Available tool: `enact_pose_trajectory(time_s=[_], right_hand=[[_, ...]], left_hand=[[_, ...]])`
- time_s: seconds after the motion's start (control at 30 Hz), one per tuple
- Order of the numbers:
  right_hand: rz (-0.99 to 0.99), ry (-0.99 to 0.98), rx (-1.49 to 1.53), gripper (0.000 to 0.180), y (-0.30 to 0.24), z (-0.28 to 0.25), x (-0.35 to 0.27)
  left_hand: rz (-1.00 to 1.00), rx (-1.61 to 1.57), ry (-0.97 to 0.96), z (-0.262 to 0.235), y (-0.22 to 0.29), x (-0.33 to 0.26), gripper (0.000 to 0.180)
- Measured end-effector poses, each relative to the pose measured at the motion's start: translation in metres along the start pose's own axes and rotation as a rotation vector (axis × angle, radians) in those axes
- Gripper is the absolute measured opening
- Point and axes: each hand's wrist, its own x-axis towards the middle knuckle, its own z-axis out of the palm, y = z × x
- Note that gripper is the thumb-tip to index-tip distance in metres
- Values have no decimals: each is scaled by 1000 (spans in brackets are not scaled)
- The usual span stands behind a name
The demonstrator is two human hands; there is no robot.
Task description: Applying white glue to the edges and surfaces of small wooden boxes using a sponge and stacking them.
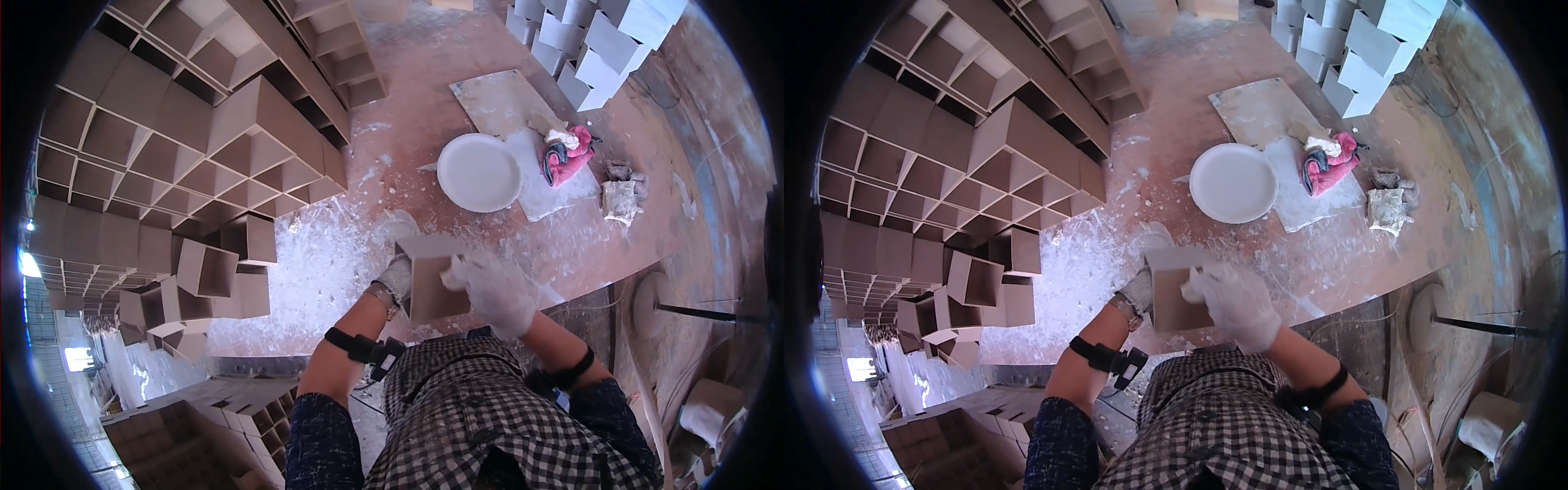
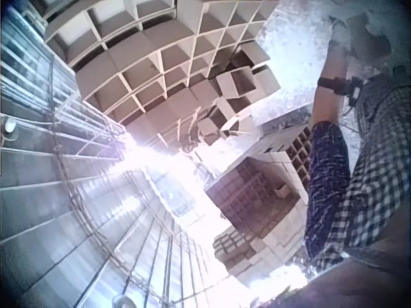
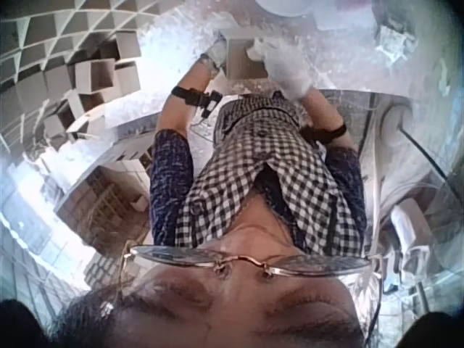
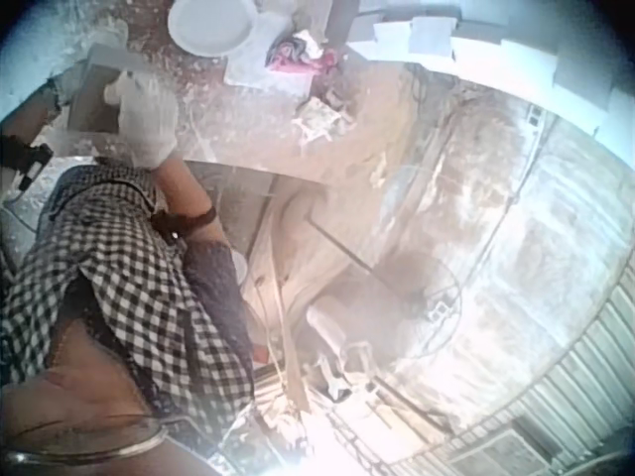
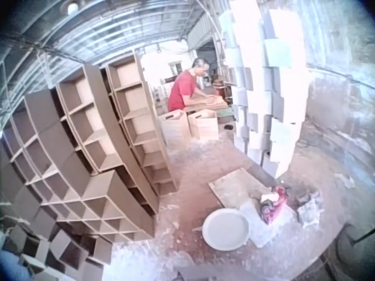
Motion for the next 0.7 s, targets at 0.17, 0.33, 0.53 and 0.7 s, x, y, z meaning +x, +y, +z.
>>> enact_pose_trajectory(time_s=[0.17,0.33,0.53,0.7], right_hand=[[-9,333,-91,14,58,34,32],[-62,92,-71,14,33,46,-16],[112,155,29,14,77,30,42],[14,-31,-43,16,69,36,14]], left_hand=[[-152,-534,357,18,25,29,43],[-321,-503,358,9,-32,23,40],[-208,-196,357,12,-41,28,39],[-218,-186,322,4,-54,23,38]])
